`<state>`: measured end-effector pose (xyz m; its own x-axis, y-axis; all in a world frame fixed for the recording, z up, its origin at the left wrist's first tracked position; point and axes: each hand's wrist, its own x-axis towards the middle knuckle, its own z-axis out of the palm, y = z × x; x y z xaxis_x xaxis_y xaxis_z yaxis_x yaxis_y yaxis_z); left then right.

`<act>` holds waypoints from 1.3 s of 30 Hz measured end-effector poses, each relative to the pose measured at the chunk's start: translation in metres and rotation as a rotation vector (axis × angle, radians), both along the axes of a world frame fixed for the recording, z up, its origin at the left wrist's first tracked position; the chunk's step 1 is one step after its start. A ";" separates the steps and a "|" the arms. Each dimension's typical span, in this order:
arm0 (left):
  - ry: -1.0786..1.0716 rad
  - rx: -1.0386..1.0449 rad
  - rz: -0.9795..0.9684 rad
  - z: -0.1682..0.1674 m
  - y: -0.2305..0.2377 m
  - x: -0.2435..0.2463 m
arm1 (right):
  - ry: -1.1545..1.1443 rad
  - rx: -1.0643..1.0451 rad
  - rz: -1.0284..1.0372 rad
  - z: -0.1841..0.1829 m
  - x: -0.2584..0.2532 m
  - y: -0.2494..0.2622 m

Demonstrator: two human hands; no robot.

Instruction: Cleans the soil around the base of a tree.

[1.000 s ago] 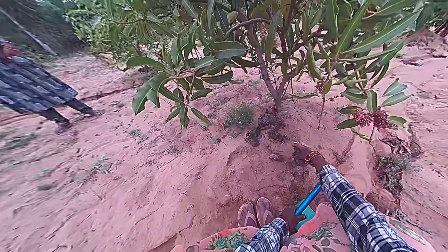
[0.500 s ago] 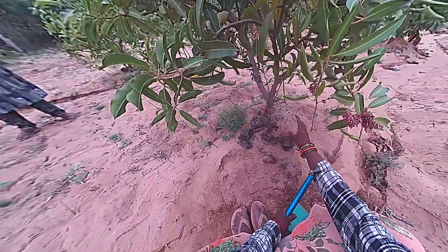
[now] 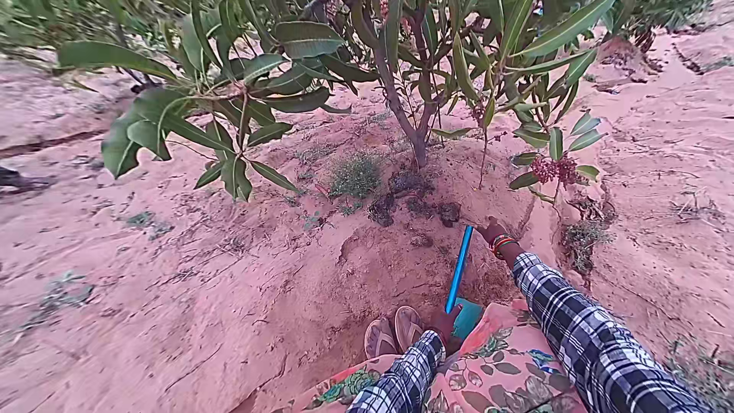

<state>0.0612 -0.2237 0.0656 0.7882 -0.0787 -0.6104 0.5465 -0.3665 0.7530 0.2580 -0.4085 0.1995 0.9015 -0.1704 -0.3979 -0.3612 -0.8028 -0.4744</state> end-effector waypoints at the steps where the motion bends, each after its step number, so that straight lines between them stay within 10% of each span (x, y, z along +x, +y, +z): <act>1: -0.017 -0.016 0.065 0.007 -0.003 0.003 | 0.039 0.127 -0.060 -0.004 -0.008 0.007; 7: -0.155 -0.154 0.147 0.029 -0.017 0.026 | 0.276 0.773 -0.102 -0.043 -0.064 0.087; 14: 0.115 -0.108 -0.493 0.057 0.032 0.049 | 0.240 0.376 -0.188 -0.078 -0.090 0.065; 22: -0.303 -0.342 0.906 0.068 0.154 0.096 | 0.230 0.156 -0.054 -0.104 -0.083 0.080; 34: -0.152 -0.436 0.887 0.035 0.163 0.081 | 0.150 0.270 -0.161 -0.080 -0.028 0.076; 39: -0.128 -0.402 0.877 0.023 0.163 0.082 | -0.181 0.455 -0.157 -0.002 0.034 0.076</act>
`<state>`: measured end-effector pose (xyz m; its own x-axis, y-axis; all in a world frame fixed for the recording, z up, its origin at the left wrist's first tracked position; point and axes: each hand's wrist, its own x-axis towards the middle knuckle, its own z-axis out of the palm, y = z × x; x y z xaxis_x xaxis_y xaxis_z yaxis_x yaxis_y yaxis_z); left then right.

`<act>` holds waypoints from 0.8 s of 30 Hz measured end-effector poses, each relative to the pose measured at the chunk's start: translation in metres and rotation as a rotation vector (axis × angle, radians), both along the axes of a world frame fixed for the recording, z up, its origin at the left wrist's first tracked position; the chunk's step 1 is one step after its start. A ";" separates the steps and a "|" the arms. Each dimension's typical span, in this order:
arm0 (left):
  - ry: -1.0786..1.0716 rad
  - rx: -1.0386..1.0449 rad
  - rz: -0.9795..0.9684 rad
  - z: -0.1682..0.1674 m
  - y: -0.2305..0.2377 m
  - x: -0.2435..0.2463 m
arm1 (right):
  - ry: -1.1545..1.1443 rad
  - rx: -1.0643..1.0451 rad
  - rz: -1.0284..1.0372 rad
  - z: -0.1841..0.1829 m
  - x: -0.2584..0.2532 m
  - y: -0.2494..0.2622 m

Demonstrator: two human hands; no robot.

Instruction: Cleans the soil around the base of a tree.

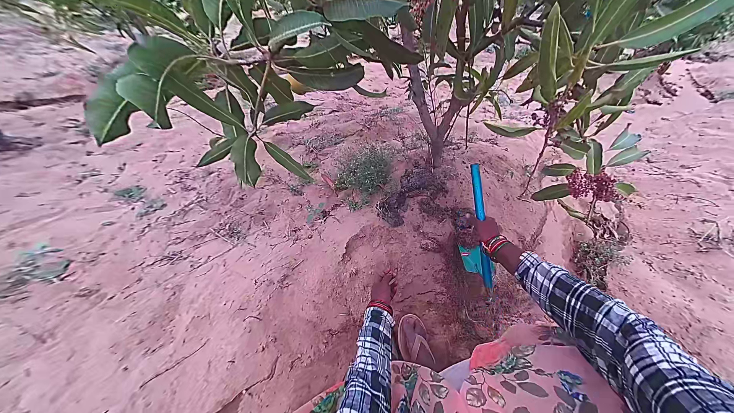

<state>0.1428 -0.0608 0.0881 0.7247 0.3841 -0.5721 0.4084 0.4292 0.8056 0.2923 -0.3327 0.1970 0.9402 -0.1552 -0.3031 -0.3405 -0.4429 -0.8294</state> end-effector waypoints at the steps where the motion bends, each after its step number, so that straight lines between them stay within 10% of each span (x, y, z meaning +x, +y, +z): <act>1: 0.016 -0.004 -0.006 -0.006 -0.003 0.000 | -0.072 0.035 -0.012 0.020 0.012 -0.002; 5: 0.037 -0.018 -0.070 -0.012 -0.015 0.002 | -0.054 0.174 -0.037 0.066 0.035 -0.016; 15: 0.044 -0.036 -0.098 -0.013 -0.021 -0.005 | 0.364 -0.447 -0.151 -0.078 -0.053 -0.111; 24: 0.057 -0.073 -0.045 -0.026 -0.015 -0.003 | 0.431 -0.523 0.023 -0.106 -0.056 -0.073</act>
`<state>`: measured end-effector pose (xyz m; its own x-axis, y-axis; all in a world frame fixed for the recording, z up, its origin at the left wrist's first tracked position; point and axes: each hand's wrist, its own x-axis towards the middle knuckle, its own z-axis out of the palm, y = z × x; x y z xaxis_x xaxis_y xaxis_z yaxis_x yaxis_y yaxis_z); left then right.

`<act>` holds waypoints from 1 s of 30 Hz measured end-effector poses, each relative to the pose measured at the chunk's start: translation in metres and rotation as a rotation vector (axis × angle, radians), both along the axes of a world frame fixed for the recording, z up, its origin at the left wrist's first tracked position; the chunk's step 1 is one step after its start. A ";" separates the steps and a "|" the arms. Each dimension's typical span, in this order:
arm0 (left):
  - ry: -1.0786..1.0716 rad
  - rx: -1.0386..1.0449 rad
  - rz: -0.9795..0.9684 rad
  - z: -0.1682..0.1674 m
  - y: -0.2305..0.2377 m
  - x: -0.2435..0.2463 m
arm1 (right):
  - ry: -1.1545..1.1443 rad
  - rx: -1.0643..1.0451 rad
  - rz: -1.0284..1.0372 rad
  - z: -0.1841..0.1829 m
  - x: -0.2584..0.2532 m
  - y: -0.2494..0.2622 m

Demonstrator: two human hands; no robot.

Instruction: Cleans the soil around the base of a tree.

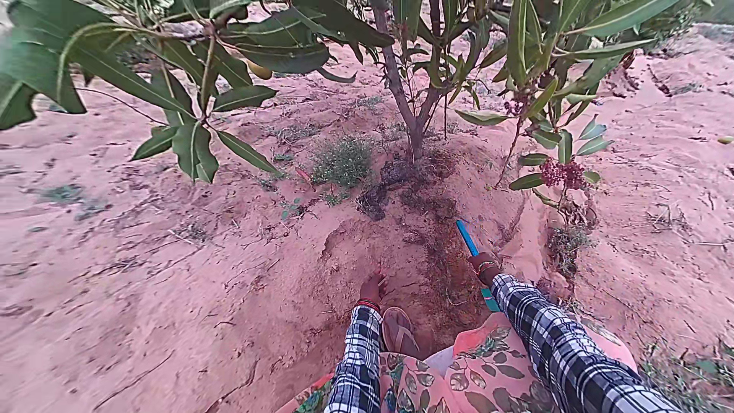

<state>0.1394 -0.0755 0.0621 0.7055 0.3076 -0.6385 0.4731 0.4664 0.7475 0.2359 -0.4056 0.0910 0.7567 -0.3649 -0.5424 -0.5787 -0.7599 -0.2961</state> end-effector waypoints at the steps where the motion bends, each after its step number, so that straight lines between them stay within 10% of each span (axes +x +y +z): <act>1: 0.001 -0.002 0.016 -0.001 0.002 0.001 | -0.010 0.005 0.022 0.000 0.002 0.004; 13: -0.009 0.012 0.009 0.008 0.002 -0.010 | -0.452 0.424 -0.047 0.135 0.082 0.024; 30: 0.011 -0.120 0.178 -0.006 -0.019 -0.009 | -0.511 0.237 0.115 0.115 0.162 0.128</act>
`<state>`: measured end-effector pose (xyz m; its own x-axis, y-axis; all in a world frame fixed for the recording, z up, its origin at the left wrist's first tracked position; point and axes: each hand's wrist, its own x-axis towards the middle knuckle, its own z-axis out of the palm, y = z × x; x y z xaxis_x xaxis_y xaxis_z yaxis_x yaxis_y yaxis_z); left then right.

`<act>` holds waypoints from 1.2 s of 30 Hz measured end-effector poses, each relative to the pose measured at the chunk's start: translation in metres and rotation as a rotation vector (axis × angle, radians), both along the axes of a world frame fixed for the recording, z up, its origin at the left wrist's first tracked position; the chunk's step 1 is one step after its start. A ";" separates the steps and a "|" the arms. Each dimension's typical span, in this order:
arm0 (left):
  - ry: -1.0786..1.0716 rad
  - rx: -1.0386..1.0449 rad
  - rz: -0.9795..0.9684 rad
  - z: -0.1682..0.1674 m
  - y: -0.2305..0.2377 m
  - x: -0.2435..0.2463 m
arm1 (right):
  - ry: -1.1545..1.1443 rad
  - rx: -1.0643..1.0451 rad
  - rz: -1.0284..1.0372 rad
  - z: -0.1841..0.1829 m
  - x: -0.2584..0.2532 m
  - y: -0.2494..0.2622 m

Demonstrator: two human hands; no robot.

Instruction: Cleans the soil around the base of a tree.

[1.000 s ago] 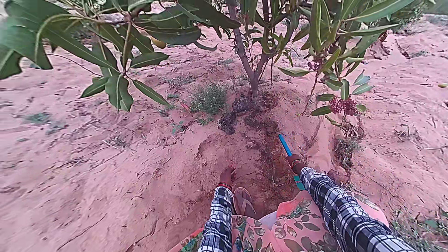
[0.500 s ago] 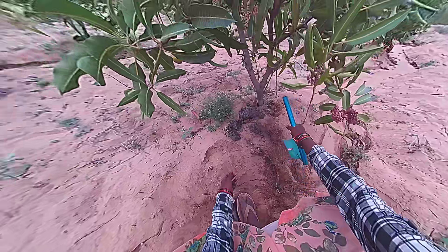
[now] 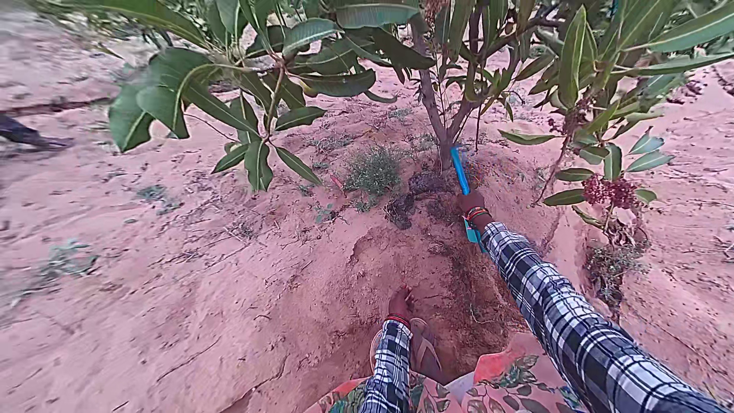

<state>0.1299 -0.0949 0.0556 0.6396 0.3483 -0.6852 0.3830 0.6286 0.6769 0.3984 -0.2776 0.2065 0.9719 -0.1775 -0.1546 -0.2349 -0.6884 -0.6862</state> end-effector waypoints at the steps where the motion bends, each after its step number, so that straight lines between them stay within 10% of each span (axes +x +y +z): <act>1: -0.010 0.002 -0.002 0.006 0.003 0.001 | -0.001 -0.019 0.033 -0.001 -0.002 0.001; 14: -0.043 0.023 0.019 0.021 0.024 0.004 | -0.001 0.249 0.011 0.031 -0.053 -0.045; 25: 0.231 0.274 0.265 -0.001 0.076 -0.029 | 0.513 0.975 0.086 -0.042 -0.187 0.153; 30: 0.290 0.327 0.173 -0.007 0.093 -0.035 | 0.622 0.902 -0.041 -0.109 -0.169 0.182; 36: 0.189 0.266 0.028 -0.031 0.073 -0.034 | 0.427 0.794 -0.050 -0.068 -0.108 0.142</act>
